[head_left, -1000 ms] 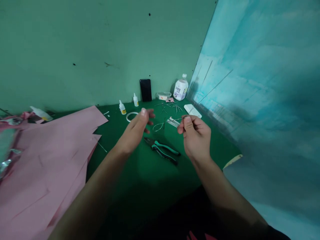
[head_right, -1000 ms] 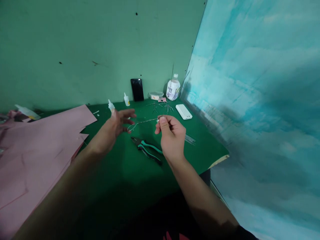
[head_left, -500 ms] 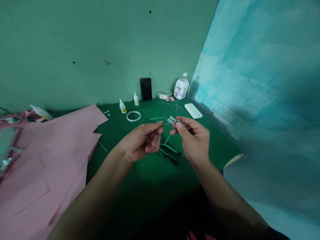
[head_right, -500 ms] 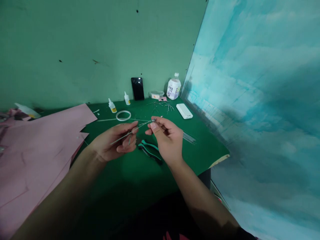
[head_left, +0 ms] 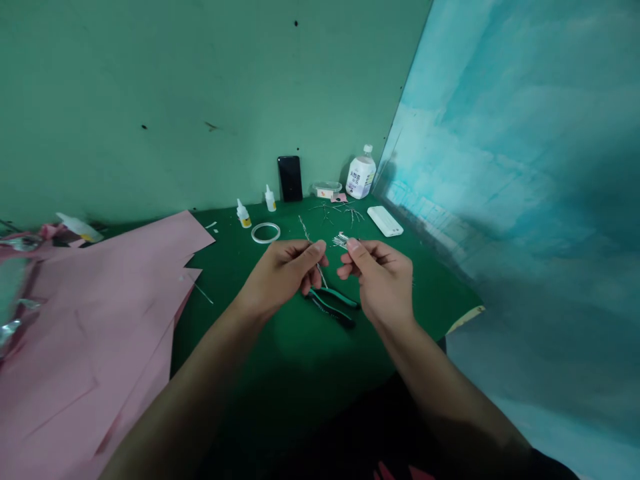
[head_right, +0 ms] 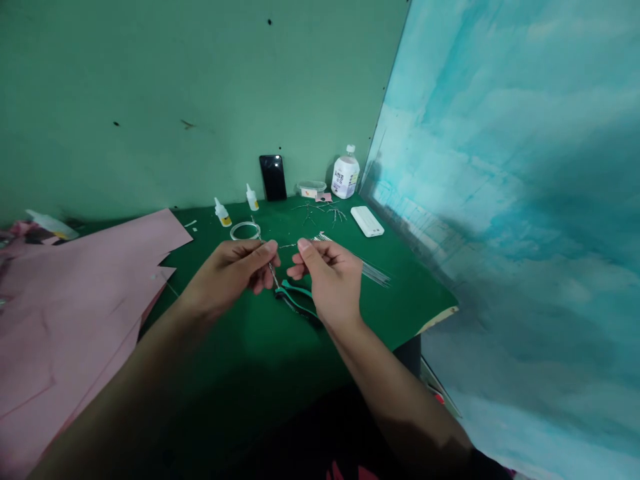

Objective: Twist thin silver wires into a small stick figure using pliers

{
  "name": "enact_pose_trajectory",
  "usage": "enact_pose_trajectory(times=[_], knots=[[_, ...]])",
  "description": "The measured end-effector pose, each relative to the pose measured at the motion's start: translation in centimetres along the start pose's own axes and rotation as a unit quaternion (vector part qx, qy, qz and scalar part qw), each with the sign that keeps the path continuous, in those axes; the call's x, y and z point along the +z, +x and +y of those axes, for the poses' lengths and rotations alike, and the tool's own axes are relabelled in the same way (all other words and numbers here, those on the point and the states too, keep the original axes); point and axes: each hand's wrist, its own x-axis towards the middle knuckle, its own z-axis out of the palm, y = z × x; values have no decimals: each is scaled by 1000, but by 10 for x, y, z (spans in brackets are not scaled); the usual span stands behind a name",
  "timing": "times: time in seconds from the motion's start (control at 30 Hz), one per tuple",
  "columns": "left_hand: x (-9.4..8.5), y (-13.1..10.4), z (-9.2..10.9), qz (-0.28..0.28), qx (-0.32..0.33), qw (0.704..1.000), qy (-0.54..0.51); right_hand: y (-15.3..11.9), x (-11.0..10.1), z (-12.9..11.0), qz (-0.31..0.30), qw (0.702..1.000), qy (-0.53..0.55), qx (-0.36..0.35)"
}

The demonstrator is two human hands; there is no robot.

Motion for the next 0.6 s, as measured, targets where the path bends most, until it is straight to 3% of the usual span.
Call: enact_pose_trajectory(times=[0.07,0.13,0.27,0.47,0.6], knots=[[0,-1,0,48,100,981,157,1,3,2,11,999,23,27],[0,-1,-2,106,170,936,288,3,6,4,23,998,38,50],[4,0,-9,180,202,861,432,7,9,7,31,995,48,78],[4,-1,-13,167,236,827,481,10,4,6,27,993,70,88],[-5,1,-17,133,263,796,528,12,4,2,29,984,105,138]])
